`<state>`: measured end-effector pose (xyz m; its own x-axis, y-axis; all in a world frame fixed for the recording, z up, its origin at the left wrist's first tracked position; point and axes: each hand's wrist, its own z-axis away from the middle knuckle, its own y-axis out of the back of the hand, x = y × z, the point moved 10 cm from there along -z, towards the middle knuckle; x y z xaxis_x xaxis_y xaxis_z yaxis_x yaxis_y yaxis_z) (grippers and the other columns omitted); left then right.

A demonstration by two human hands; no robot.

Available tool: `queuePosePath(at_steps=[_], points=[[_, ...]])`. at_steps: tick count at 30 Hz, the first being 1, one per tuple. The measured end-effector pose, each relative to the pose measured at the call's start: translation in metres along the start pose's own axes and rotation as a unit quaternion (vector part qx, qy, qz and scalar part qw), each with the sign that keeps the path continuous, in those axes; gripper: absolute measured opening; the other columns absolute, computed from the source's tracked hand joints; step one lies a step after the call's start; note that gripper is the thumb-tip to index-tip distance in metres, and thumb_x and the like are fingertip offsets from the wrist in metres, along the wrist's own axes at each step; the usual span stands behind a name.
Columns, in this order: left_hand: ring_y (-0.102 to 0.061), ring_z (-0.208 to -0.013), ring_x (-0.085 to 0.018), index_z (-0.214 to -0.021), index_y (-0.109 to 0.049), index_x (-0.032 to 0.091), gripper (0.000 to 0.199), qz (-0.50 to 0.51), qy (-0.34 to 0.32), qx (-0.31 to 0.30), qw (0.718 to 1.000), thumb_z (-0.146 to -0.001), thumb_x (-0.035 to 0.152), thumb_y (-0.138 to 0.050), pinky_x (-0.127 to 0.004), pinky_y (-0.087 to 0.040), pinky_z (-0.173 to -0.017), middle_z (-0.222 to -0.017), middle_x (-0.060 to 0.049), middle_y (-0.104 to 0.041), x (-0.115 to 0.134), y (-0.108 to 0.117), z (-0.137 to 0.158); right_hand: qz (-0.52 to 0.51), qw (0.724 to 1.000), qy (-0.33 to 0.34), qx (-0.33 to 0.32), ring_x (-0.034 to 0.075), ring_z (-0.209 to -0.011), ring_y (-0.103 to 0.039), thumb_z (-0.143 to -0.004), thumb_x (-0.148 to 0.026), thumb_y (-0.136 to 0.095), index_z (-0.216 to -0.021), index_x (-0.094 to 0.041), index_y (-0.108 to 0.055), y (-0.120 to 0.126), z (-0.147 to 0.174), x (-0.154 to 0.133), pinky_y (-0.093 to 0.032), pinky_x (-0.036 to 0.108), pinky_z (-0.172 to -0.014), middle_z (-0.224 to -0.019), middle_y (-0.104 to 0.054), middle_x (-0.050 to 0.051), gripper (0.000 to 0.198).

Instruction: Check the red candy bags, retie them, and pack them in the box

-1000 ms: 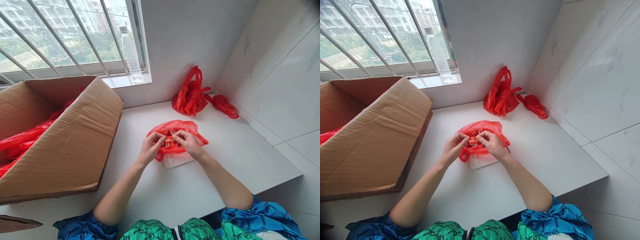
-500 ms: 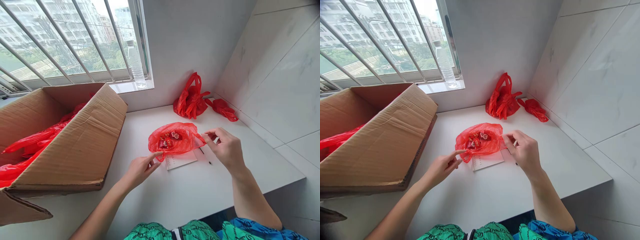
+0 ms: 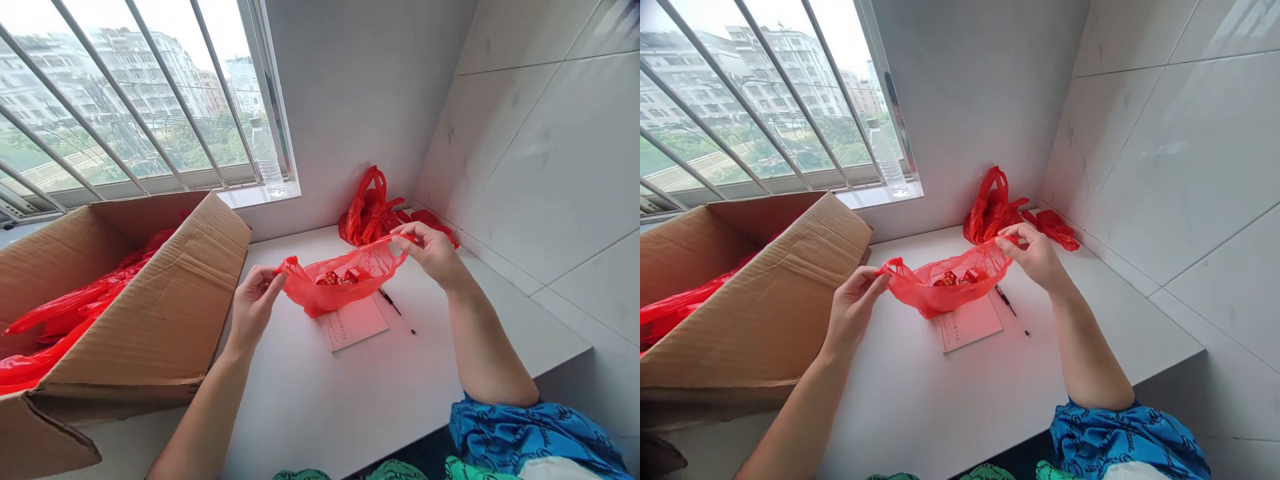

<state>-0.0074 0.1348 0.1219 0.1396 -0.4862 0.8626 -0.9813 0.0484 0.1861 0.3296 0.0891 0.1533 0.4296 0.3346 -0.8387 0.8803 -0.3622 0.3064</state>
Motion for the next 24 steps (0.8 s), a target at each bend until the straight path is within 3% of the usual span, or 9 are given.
queuePosePath(at_steps=[3,5,8,12,14,17,21,24], points=[[-0.06,-0.102,-0.016,-0.092,-0.069,0.021,0.016,0.147,-0.021,0.087,0.985,-0.085,0.036,-0.071,-0.026,-0.047,-0.09,-0.107,-0.004,-0.065,0.021,0.013,-0.026,-0.181,0.982,0.001,0.052,0.023,-0.112,-0.062,-0.088,-0.052,-0.062,-0.091,-0.025,-0.062,-0.011,-0.023,-0.002,-0.051,0.04,-0.093,-0.118,-0.067,0.005,0.027],[-0.059,-0.112,-0.017,-0.096,-0.069,0.024,0.015,0.214,-0.025,0.104,0.971,-0.087,0.036,-0.07,-0.029,-0.047,-0.096,-0.117,-0.004,-0.065,0.024,0.012,-0.038,-0.255,0.963,0.011,0.083,0.023,-0.118,-0.06,-0.09,-0.052,-0.059,-0.096,-0.026,-0.06,-0.02,-0.031,-0.004,-0.051,0.041,-0.098,-0.12,-0.067,0.005,0.027],[-0.06,-0.117,-0.018,-0.107,-0.067,0.03,0.019,0.291,-0.015,0.082,0.953,-0.091,0.039,-0.064,-0.032,-0.05,-0.097,-0.128,-0.003,-0.063,0.02,0.003,-0.05,-0.307,0.948,0.021,0.084,0.023,-0.12,-0.06,-0.09,-0.05,-0.059,-0.107,-0.028,-0.058,-0.035,-0.034,-0.01,-0.053,0.042,-0.098,-0.127,-0.063,0.004,0.028],[-0.062,-0.118,-0.021,-0.137,-0.049,0.041,0.043,0.305,-0.002,-0.002,0.952,-0.095,0.044,-0.056,-0.037,-0.052,-0.096,-0.136,-0.004,-0.06,0.02,-0.018,-0.055,-0.284,0.958,0.033,0.01,0.022,-0.11,-0.064,-0.089,-0.05,-0.062,-0.134,-0.035,-0.047,-0.056,-0.028,-0.024,-0.058,0.041,-0.089,-0.145,-0.049,0.005,0.05],[-0.066,-0.109,-0.022,-0.147,-0.036,0.043,0.054,0.281,0.011,-0.041,0.959,-0.096,0.047,-0.053,-0.038,-0.054,-0.092,-0.13,-0.006,-0.063,0.021,-0.03,-0.052,-0.239,0.97,0.037,-0.025,0.021,-0.101,-0.066,-0.086,-0.052,-0.065,-0.144,-0.038,-0.038,-0.065,-0.023,-0.029,-0.059,0.041,-0.085,-0.152,-0.041,0.006,0.066],[-0.067,-0.086,-0.018,-0.151,-0.03,0.042,0.062,0.234,0.02,-0.064,0.97,-0.095,0.048,-0.054,-0.035,-0.056,-0.081,-0.114,-0.006,-0.068,0.021,-0.045,-0.045,-0.177,0.981,0.037,-0.063,0.021,-0.099,-0.065,-0.085,-0.051,-0.069,-0.15,-0.042,-0.029,-0.082,-0.015,-0.032,-0.058,0.042,-0.086,-0.156,-0.034,0.006,0.077],[-0.05,-0.058,-0.012,-0.148,-0.041,0.036,0.057,0.213,0.048,-0.118,0.969,-0.095,0.058,-0.047,-0.03,-0.052,-0.064,-0.083,-0.002,-0.065,0.009,-0.071,-0.033,-0.117,0.984,0.022,-0.133,0.025,-0.109,-0.061,-0.084,-0.048,-0.071,-0.154,-0.044,-0.02,-0.116,-0.004,-0.029,-0.057,0.042,-0.087,-0.15,-0.041,0.007,0.087],[-0.04,-0.051,-0.013,-0.138,-0.056,0.026,0.079,0.206,0.095,-0.203,0.952,-0.089,0.079,-0.023,-0.029,-0.045,-0.054,-0.062,-0.001,-0.053,-0.009,-0.095,-0.022,-0.101,0.978,0.019,-0.183,0.027,-0.118,-0.057,-0.078,-0.047,-0.077,-0.151,-0.041,-0.033,-0.141,0.005,-0.027,-0.055,0.043,-0.093,-0.146,-0.043,0.008,0.086]])
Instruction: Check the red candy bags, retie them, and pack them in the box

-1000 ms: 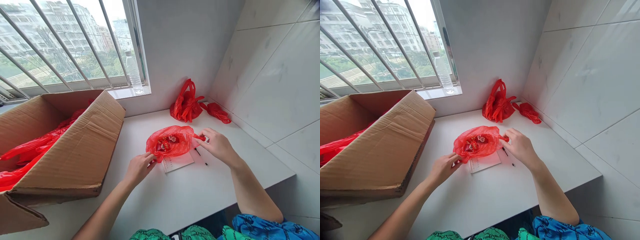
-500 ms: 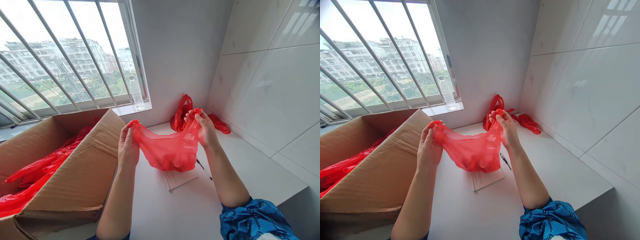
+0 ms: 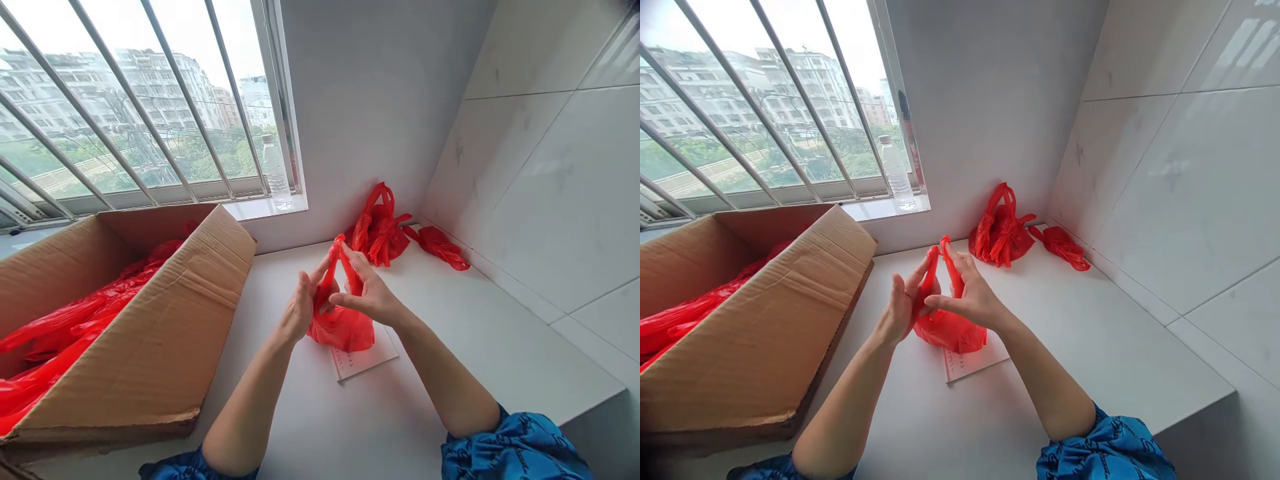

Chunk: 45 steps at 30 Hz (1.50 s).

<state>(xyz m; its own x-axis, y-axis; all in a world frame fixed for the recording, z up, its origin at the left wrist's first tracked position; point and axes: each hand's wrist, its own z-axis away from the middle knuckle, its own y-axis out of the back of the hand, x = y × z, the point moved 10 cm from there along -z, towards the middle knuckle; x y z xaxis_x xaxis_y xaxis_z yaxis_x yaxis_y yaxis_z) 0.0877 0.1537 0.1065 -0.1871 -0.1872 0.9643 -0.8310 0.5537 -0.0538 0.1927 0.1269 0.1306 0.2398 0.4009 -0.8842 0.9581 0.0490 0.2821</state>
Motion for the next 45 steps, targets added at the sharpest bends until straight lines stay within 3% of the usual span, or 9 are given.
queuePosePath(at_steps=[5,10,13,17,22,26,33,40,45], points=[[-0.04,-0.052,-0.013,-0.132,-0.061,0.018,0.089,-0.017,0.053,-0.083,0.995,-0.086,0.082,-0.019,-0.028,-0.042,-0.053,-0.061,-0.001,-0.047,-0.019,-0.014,0.002,-0.14,0.985,-0.054,-0.091,0.016,-0.074,-0.068,-0.089,-0.05,-0.063,-0.141,-0.033,-0.051,-0.033,-0.001,0.017,-0.059,0.039,-0.077,-0.119,-0.06,0.006,0.056],[-0.056,-0.076,-0.014,-0.15,-0.028,0.028,0.07,-0.064,0.001,-0.044,0.997,-0.092,0.047,-0.06,-0.026,-0.047,-0.07,-0.08,0.0,-0.059,0.0,-0.009,0.002,-0.23,0.97,-0.078,0.017,0.012,-0.053,-0.05,-0.092,-0.05,-0.056,-0.123,-0.024,-0.067,-0.011,-0.009,0.033,-0.05,0.029,-0.059,-0.06,-0.052,-0.004,0.042],[-0.059,-0.078,-0.014,-0.146,-0.026,0.025,0.067,-0.015,0.035,-0.009,0.999,-0.091,0.041,-0.061,-0.028,-0.048,-0.076,-0.079,0.001,-0.06,-0.005,0.0,0.001,-0.25,0.962,-0.086,0.061,0.01,-0.049,-0.043,-0.091,-0.053,-0.055,-0.12,-0.024,-0.066,0.003,-0.009,0.037,-0.043,0.026,-0.05,-0.07,-0.06,-0.001,0.043],[-0.062,-0.076,-0.015,-0.139,-0.04,0.025,0.055,0.064,0.108,-0.005,0.992,-0.091,0.046,-0.059,-0.028,-0.049,-0.072,-0.08,0.0,-0.061,-0.018,0.001,0.001,-0.156,0.986,-0.059,-0.011,0.011,-0.055,-0.049,-0.09,-0.052,-0.058,-0.111,-0.022,-0.066,-0.001,-0.006,0.024,-0.044,0.026,-0.053,-0.077,-0.065,0.002,0.038],[-0.057,-0.066,-0.012,-0.13,-0.055,0.024,0.051,-0.087,0.051,-0.019,0.995,-0.084,0.04,-0.07,-0.023,-0.044,-0.062,-0.069,0.004,-0.054,-0.013,0.0,-0.001,0.009,0.998,0.049,0.038,0.013,-0.073,-0.058,-0.086,-0.036,-0.066,-0.1,-0.024,-0.065,0.014,0.0,-0.004,-0.052,0.03,-0.067,-0.107,-0.061,0.004,0.019],[-0.048,-0.055,-0.009,-0.122,-0.065,0.022,0.033,-0.161,0.025,0.003,0.987,-0.092,0.033,-0.057,-0.021,-0.04,-0.056,-0.06,0.005,-0.051,-0.012,0.002,0.0,0.127,0.984,0.11,0.055,0.018,-0.081,-0.059,-0.089,-0.029,-0.062,-0.091,-0.025,-0.063,0.015,0.008,-0.022,-0.051,0.032,-0.07,-0.097,-0.059,0.004,0.005],[-0.063,-0.111,-0.022,-0.125,-0.067,0.023,0.038,-0.009,0.018,0.021,1.0,-0.09,0.038,-0.063,-0.031,-0.05,-0.094,-0.12,-0.009,-0.069,0.004,0.008,0.004,0.222,0.957,0.178,0.053,0.022,-0.088,-0.06,-0.091,-0.031,-0.065,-0.089,-0.029,-0.071,0.023,0.035,-0.036,-0.052,0.039,-0.077,-0.096,-0.065,0.005,0.007],[-0.066,-0.107,-0.024,-0.109,-0.073,0.016,0.036,-0.037,-0.016,0.256,0.966,-0.081,0.04,-0.073,-0.037,-0.048,-0.1,-0.103,-0.01,-0.073,-0.029,0.089,0.009,0.123,0.991,0.055,0.006,0.019,-0.073,-0.059,-0.088,-0.033,-0.07,-0.081,-0.028,-0.074,0.033,0.09,0.013,-0.05,0.034,-0.063,-0.08,-0.065,0.004,0.009],[-0.064,-0.115,-0.024,-0.147,-0.039,0.022,0.071,-0.047,0.037,0.248,0.967,-0.087,0.048,-0.066,-0.043,-0.045,-0.105,-0.112,-0.01,-0.07,-0.061,0.107,0.035,0.04,0.997,-0.066,-0.029,0.021,-0.093,-0.066,-0.092,-0.044,-0.063,-0.113,-0.029,-0.072,0.052,0.112,0.059,-0.055,0.038,-0.083,-0.103,-0.07,0.006,0.028]])
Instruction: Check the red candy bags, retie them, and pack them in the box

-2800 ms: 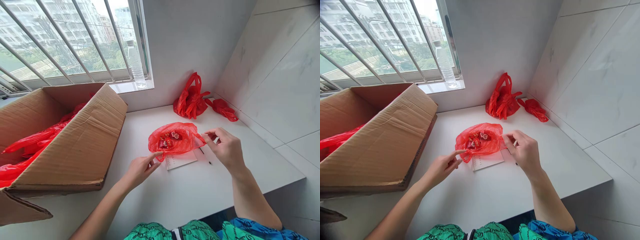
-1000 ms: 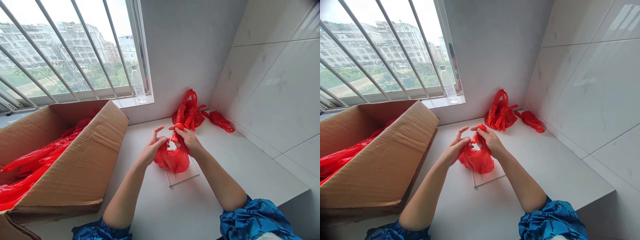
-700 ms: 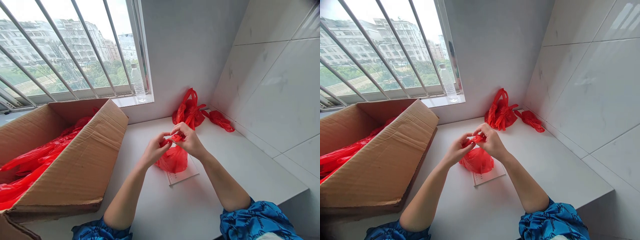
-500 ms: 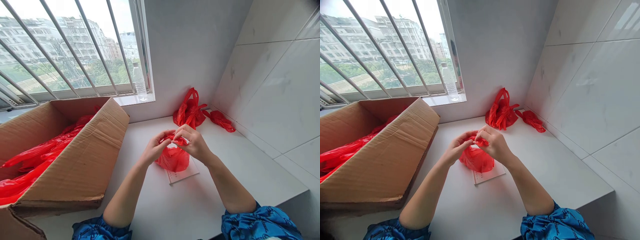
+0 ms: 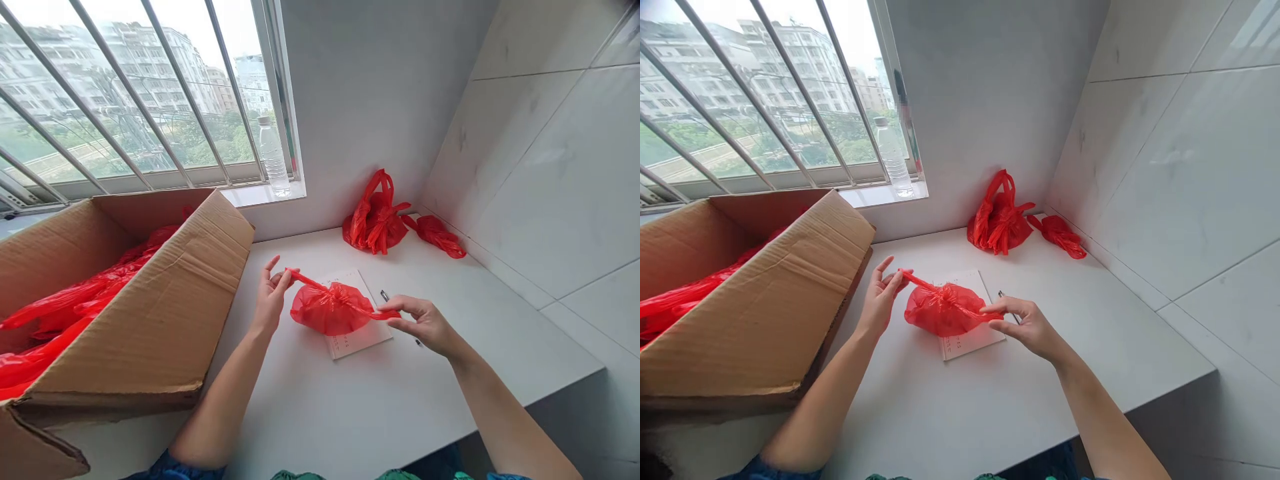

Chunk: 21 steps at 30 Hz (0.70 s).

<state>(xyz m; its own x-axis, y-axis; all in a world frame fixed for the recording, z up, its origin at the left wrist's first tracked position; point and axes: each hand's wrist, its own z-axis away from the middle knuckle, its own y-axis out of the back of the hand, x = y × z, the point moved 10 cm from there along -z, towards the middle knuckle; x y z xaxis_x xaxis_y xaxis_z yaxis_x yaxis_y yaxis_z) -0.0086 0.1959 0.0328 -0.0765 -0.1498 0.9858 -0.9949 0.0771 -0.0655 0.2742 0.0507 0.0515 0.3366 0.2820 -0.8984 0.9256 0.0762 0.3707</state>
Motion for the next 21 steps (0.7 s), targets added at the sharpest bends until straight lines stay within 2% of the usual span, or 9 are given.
queuePosePath(at_steps=[2,5,8,10,12,14,18,21], points=[[-0.058,-0.124,-0.025,-0.153,-0.025,0.025,0.076,-0.064,0.028,-0.033,0.997,-0.091,0.055,-0.057,-0.045,-0.042,-0.108,-0.13,-0.012,-0.062,-0.011,0.006,0.011,0.014,0.999,-0.037,0.008,0.024,-0.115,-0.061,-0.094,-0.049,-0.057,-0.136,-0.031,-0.056,0.008,0.002,0.015,-0.053,0.043,-0.097,-0.129,-0.063,0.008,0.046],[-0.042,-0.139,-0.03,-0.15,-0.034,0.026,0.07,-0.233,0.022,-0.098,0.967,-0.092,0.061,-0.049,-0.049,-0.034,-0.114,-0.15,-0.014,-0.044,-0.017,0.001,0.027,0.147,0.988,-0.051,0.024,0.028,-0.139,-0.043,-0.091,-0.053,-0.059,-0.15,-0.035,-0.036,0.006,-0.004,0.024,-0.043,0.049,-0.111,-0.157,-0.037,0.006,0.066],[-0.036,-0.142,-0.032,-0.148,-0.039,0.026,0.067,-0.367,-0.07,-0.166,0.913,-0.092,0.06,-0.051,-0.052,-0.03,-0.116,-0.153,-0.012,-0.04,-0.006,-0.036,0.038,0.248,0.968,0.009,-0.028,0.029,-0.149,-0.025,-0.089,-0.056,-0.06,-0.158,-0.032,-0.014,-0.033,-0.029,0.017,-0.031,0.051,-0.119,-0.164,-0.021,0.006,0.087],[-0.037,-0.141,-0.03,-0.147,-0.04,0.025,0.06,-0.41,-0.153,-0.196,0.878,-0.095,0.055,-0.049,-0.051,-0.025,-0.119,-0.151,-0.011,-0.043,0.004,-0.066,0.044,0.265,0.961,0.062,-0.037,0.027,-0.151,-0.02,-0.091,-0.059,-0.054,-0.159,-0.027,-0.005,-0.06,-0.05,0.013,-0.024,0.051,-0.121,-0.165,-0.019,0.009,0.09],[-0.039,-0.141,-0.025,-0.143,-0.043,0.025,0.048,-0.436,-0.216,-0.203,0.85,-0.1,0.047,-0.041,-0.048,-0.019,-0.122,-0.149,-0.008,-0.046,0.008,-0.088,0.048,0.275,0.958,0.078,-0.034,0.025,-0.151,-0.02,-0.097,-0.058,-0.043,-0.16,-0.022,-0.004,-0.078,-0.068,0.019,-0.021,0.051,-0.122,-0.163,-0.023,0.013,0.082],[-0.037,-0.143,-0.022,-0.141,-0.044,0.024,0.043,-0.462,-0.241,-0.198,0.83,-0.103,0.038,-0.034,-0.047,-0.018,-0.123,-0.15,-0.007,-0.046,0.0,-0.097,0.049,0.283,0.956,0.067,-0.034,0.025,-0.151,-0.022,-0.099,-0.057,-0.037,-0.16,-0.022,-0.004,-0.088,-0.078,0.032,-0.022,0.051,-0.122,-0.162,-0.026,0.013,0.078],[-0.027,-0.148,-0.024,-0.147,-0.038,0.019,0.048,-0.522,-0.245,-0.205,0.791,-0.102,0.033,-0.035,-0.049,-0.02,-0.122,-0.156,-0.008,-0.039,-0.032,-0.094,0.05,0.328,0.942,0.045,-0.049,0.025,-0.152,-0.017,-0.1,-0.058,-0.033,-0.16,-0.025,-0.007,-0.098,-0.077,0.056,-0.021,0.051,-0.122,-0.164,-0.023,0.008,0.073],[-0.025,-0.149,-0.025,-0.148,-0.038,0.015,0.05,-0.55,-0.247,-0.201,0.772,-0.102,0.033,-0.033,-0.049,-0.02,-0.123,-0.157,-0.009,-0.038,-0.047,-0.09,0.051,0.38,0.923,0.038,-0.048,0.024,-0.152,-0.017,-0.1,-0.057,-0.031,-0.159,-0.026,-0.012,-0.102,-0.073,0.067,-0.019,0.053,-0.122,-0.163,-0.024,0.005,0.069]])
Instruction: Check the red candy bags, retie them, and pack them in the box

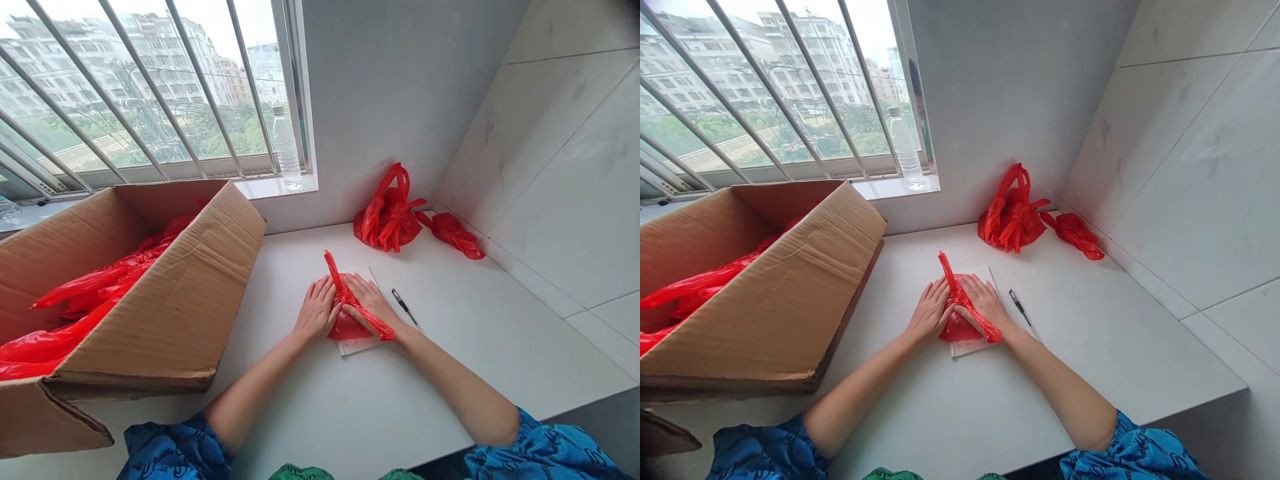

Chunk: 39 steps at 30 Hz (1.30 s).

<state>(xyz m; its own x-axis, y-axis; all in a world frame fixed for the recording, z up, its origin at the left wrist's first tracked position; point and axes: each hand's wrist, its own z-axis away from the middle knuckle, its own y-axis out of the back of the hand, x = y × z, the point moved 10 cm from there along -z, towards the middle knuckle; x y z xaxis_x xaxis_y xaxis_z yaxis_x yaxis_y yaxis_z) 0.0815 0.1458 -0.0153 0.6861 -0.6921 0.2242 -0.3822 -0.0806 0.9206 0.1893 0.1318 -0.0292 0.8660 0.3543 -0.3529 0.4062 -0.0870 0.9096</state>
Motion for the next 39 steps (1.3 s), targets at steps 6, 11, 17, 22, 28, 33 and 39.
queuePosePath(at_steps=[6,11,17,22,28,33,39], points=[[-0.025,-0.15,-0.025,-0.151,-0.035,0.013,0.053,-0.03,-0.015,0.003,0.999,-0.102,0.033,-0.032,-0.047,-0.019,-0.124,-0.157,-0.009,-0.037,0.001,-0.008,0.002,0.06,0.998,0.008,0.0,0.022,-0.151,-0.021,-0.101,-0.058,-0.027,-0.158,-0.022,-0.017,-0.017,-0.001,0.001,-0.019,0.051,-0.123,-0.162,-0.028,0.005,0.068],[-0.025,-0.15,-0.024,-0.152,-0.033,0.014,0.054,-0.03,-0.01,0.007,0.999,-0.102,0.034,-0.032,-0.045,-0.021,-0.124,-0.158,-0.008,-0.035,-0.002,-0.014,0.005,0.078,0.997,0.006,-0.014,0.021,-0.151,-0.022,-0.102,-0.058,-0.021,-0.157,-0.02,-0.022,-0.021,0.0,0.002,-0.017,0.05,-0.124,-0.162,-0.028,0.004,0.067],[-0.025,-0.15,-0.024,-0.152,-0.033,0.013,0.055,-0.018,-0.004,-0.006,1.0,-0.102,0.036,-0.032,-0.045,-0.025,-0.123,-0.158,-0.009,-0.035,-0.003,-0.017,0.004,0.088,0.996,0.003,-0.03,0.021,-0.151,-0.021,-0.102,-0.058,-0.019,-0.157,-0.018,-0.022,-0.024,0.0,0.001,-0.016,0.049,-0.124,-0.162,-0.027,0.005,0.068],[-0.027,-0.149,-0.024,-0.151,-0.035,0.013,0.054,-0.008,-0.004,-0.005,1.0,-0.102,0.036,-0.031,-0.046,-0.027,-0.122,-0.157,-0.011,-0.036,-0.003,-0.016,0.004,0.077,0.997,0.007,-0.019,0.022,-0.151,-0.022,-0.102,-0.057,-0.021,-0.158,-0.02,-0.02,-0.022,0.0,0.0,-0.017,0.05,-0.123,-0.161,-0.03,0.006,0.067],[-0.033,-0.147,-0.024,-0.149,-0.038,0.016,0.051,0.01,-0.001,0.004,1.0,-0.101,0.035,-0.034,-0.046,-0.028,-0.121,-0.155,-0.011,-0.04,-0.004,-0.016,0.005,0.057,0.998,0.002,-0.023,0.023,-0.15,-0.024,-0.102,-0.056,-0.024,-0.156,-0.018,-0.026,-0.021,0.001,-0.002,-0.017,0.051,-0.123,-0.16,-0.032,0.008,0.066],[-0.046,-0.137,-0.025,-0.127,-0.057,0.019,0.037,0.084,0.008,0.047,0.995,-0.1,0.038,-0.042,-0.044,-0.038,-0.114,-0.141,-0.011,-0.056,0.003,0.01,0.013,-0.028,0.999,0.035,0.029,0.027,-0.137,-0.046,-0.101,-0.053,-0.034,-0.139,-0.021,-0.053,0.003,0.009,-0.012,-0.023,0.055,-0.119,-0.145,-0.054,0.011,0.053],[-0.065,-0.093,-0.022,-0.115,-0.059,0.021,0.037,0.268,0.052,0.026,0.962,-0.094,0.05,-0.052,-0.034,-0.051,-0.085,-0.106,-0.008,-0.07,0.027,0.072,0.037,-0.279,0.955,0.067,0.078,0.02,-0.081,-0.063,-0.095,-0.046,-0.054,-0.09,-0.024,-0.068,0.055,0.034,-0.039,-0.052,0.034,-0.078,-0.088,-0.066,0.004,0.027]])
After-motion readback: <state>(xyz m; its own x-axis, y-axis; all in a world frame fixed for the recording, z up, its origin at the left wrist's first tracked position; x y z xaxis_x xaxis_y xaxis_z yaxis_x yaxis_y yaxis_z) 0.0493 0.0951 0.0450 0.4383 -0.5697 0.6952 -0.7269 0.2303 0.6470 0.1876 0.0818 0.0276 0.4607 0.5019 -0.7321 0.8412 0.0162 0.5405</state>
